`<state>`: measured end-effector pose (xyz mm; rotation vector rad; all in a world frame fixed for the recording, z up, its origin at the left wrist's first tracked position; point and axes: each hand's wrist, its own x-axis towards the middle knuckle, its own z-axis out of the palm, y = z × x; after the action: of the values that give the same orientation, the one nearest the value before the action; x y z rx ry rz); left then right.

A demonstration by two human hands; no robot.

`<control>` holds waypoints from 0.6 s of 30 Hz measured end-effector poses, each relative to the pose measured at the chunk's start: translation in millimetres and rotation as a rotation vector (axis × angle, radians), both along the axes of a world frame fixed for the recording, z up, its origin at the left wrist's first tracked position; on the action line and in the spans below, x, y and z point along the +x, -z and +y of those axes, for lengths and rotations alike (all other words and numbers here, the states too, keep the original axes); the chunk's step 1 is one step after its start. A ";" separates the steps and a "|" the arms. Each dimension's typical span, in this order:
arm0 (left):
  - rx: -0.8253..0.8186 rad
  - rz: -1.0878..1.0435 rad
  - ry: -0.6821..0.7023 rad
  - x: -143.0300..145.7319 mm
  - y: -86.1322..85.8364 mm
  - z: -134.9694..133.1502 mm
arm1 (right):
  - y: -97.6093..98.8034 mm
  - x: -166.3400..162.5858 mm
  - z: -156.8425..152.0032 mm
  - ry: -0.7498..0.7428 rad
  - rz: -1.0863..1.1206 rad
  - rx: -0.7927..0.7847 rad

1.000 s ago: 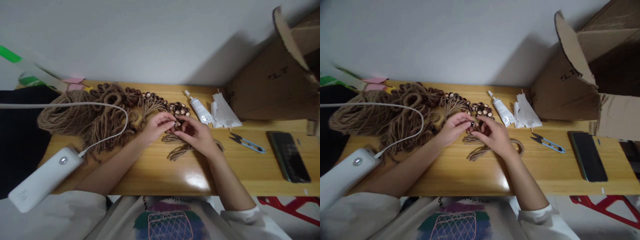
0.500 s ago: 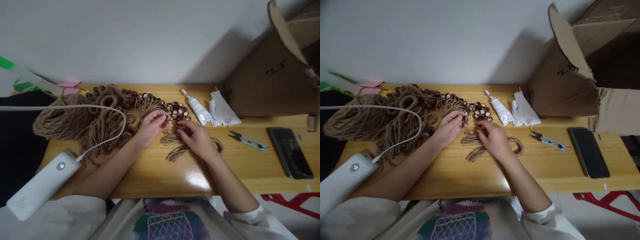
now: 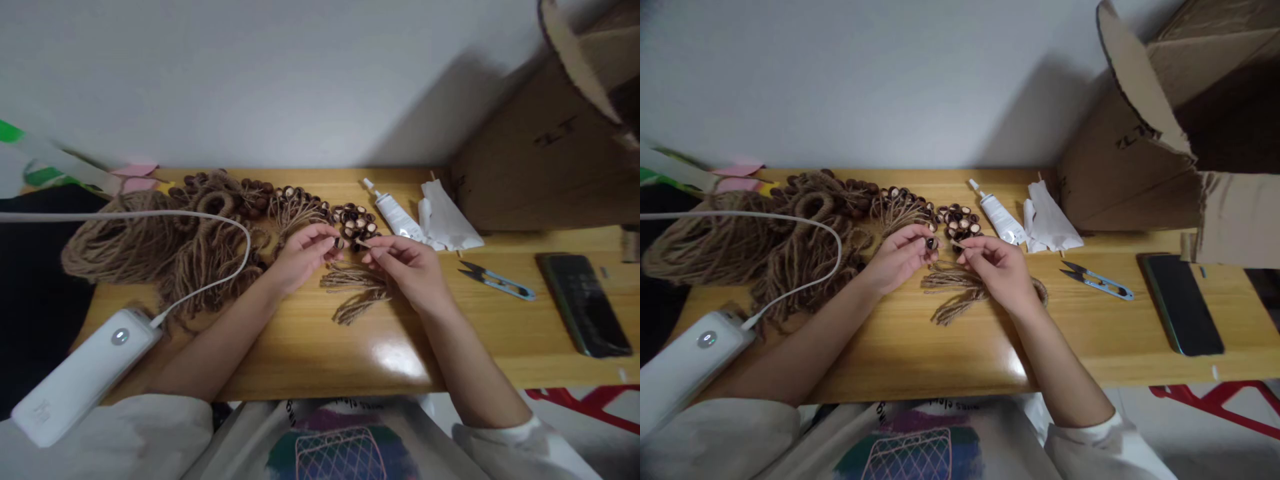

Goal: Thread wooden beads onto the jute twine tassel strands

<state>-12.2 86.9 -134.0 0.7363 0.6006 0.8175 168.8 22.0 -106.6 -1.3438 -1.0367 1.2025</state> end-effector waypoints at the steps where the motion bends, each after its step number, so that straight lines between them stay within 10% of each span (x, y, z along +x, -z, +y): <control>1: -0.003 -0.009 0.016 -0.4 -0.1 0.2 | -0.2 -0.2 0.0 0.009 0.004 -0.007; 18: -0.056 -0.079 0.172 -1.3 -5.0 -1.3 | 0.8 3.6 -4.9 0.137 -0.550 0.203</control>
<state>-13.4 85.5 -129.1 0.6910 0.4806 0.6648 172.4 17.1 -107.4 -1.5915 -1.3799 0.6114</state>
